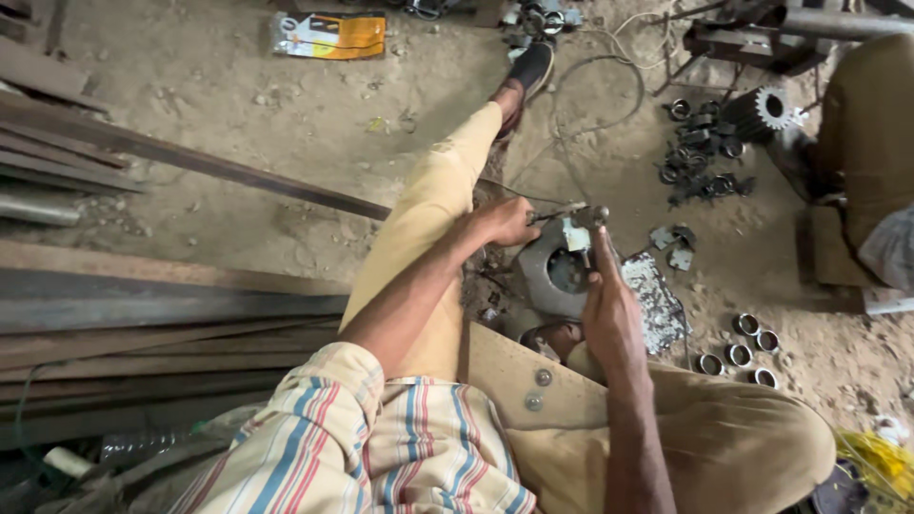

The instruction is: The person sits on the floor in a workshop and uses a hammer to strike a small metal piece held in a vise. The person repeatedly adjusts the metal piece and continues hammering it throughout the video.

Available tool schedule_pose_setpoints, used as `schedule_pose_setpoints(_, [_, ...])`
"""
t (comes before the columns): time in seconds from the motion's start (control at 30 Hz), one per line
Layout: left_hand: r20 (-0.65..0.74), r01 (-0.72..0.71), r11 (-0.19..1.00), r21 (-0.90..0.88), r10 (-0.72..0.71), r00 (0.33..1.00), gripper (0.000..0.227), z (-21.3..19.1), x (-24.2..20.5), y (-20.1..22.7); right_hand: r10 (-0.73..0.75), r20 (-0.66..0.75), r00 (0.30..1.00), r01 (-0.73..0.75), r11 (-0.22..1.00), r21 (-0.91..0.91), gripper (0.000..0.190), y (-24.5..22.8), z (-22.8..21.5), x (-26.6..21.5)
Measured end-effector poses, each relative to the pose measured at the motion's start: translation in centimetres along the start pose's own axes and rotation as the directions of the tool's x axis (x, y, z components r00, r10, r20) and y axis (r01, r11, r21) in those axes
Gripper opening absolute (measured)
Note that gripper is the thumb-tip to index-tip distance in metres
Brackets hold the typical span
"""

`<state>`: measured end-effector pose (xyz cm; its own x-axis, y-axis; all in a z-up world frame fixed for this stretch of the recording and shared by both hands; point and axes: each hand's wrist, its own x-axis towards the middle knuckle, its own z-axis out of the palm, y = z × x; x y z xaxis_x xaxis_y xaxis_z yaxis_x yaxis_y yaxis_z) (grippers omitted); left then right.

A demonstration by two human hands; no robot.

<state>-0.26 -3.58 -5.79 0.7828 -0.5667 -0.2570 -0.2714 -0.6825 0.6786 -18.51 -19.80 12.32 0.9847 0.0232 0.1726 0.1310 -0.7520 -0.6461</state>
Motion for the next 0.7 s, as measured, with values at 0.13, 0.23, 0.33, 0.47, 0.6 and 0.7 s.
schedule_pose_setpoints(0.13, [-0.052, -0.109, 0.993, -0.048, 0.107, 0.993, 0.043, 1.2, 1.1, -1.6, 0.128, 0.084, 0.988, -0.126, 0.992, -0.028, 0.062, 0.3, 0.0, -0.1])
schedule_pose_setpoints(0.23, [-0.024, -0.083, 0.993, -0.084, 0.081, 0.996, 0.043, 1.5, 1.6, -2.0, 0.204, 0.123, 0.971, -0.204, 0.979, -0.017, 0.068, 0.9, 0.5, -0.1])
schedule_pose_setpoints(0.33, [-0.028, -0.085, 0.991, -0.104, 0.082, 0.996, 0.044, 1.5, 1.5, -2.0, 0.117, 0.151, 0.982, -0.120, 0.993, 0.011, 0.078, 2.2, 1.2, -0.2])
schedule_pose_setpoints(0.47, [-0.005, -0.061, 0.992, -0.110, 0.061, 0.998, 0.041, 0.9, 1.0, -1.3, 0.010, 0.136, 0.991, -0.011, 1.000, 0.008, 0.079, 3.6, 1.6, -0.6])
schedule_pose_setpoints(0.6, [-0.010, -0.048, 0.993, -0.107, 0.047, 0.999, 0.042, 0.2, 0.3, -0.7, 0.093, 0.176, 0.980, -0.097, 0.995, 0.010, 0.078, 3.9, 1.8, -0.9])
schedule_pose_setpoints(0.7, [0.013, -0.035, 0.991, -0.130, 0.037, 0.999, 0.042, -0.1, 0.1, -0.3, 0.096, 0.177, 0.979, -0.098, 0.995, 0.003, 0.077, 3.9, 1.9, -0.7])
